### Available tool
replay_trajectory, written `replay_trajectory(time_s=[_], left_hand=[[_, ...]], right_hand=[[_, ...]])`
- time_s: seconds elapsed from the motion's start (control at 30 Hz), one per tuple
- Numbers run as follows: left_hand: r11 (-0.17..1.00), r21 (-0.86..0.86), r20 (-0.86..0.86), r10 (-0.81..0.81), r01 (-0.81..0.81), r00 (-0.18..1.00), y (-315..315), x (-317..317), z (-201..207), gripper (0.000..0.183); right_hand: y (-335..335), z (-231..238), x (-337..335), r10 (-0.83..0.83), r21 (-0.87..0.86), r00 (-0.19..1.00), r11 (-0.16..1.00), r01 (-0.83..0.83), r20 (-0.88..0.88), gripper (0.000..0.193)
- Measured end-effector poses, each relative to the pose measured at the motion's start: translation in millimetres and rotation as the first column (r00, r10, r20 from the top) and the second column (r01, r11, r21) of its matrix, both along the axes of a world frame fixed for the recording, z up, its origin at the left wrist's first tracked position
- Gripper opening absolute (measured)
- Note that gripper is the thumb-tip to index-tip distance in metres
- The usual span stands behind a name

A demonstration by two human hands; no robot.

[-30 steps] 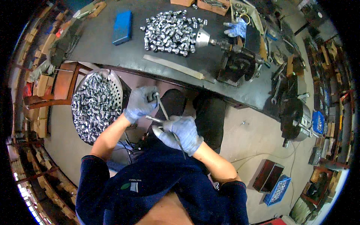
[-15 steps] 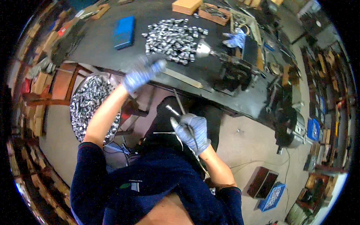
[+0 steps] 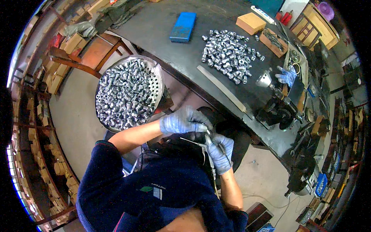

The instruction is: The person picks up small metal parts from a large metal container and places them into a sorting jig or onto a workbench by hand.

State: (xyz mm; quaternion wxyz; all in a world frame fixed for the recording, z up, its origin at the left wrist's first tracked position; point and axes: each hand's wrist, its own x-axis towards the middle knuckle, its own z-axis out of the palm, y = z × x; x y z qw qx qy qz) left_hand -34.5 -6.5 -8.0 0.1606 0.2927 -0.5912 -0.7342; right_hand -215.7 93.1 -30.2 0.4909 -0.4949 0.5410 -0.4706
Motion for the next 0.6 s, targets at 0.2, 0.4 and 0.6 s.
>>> replay_trajectory(time_s=[0.2, 0.4, 0.6], left_hand=[[0.698, -0.716, 0.334, 0.357, -0.012, 0.872, -60, 87, 10, 0.025], [0.613, -0.438, 0.890, 0.396, 0.657, 0.224, -99, 163, -45, 0.027], [0.537, -0.184, 0.953, 0.302, 0.823, 0.017, -118, 154, -69, 0.027]], right_hand=[[12, -4, -8, -0.088, -0.069, 0.996, 0.994, 0.087, -0.021, 0.027], [11, -3, -6, -0.085, -0.099, 0.996, 0.991, 0.088, 0.028, 0.026], [18, -10, -8, -0.060, -0.103, 0.996, 0.993, 0.053, -0.064, 0.025]])
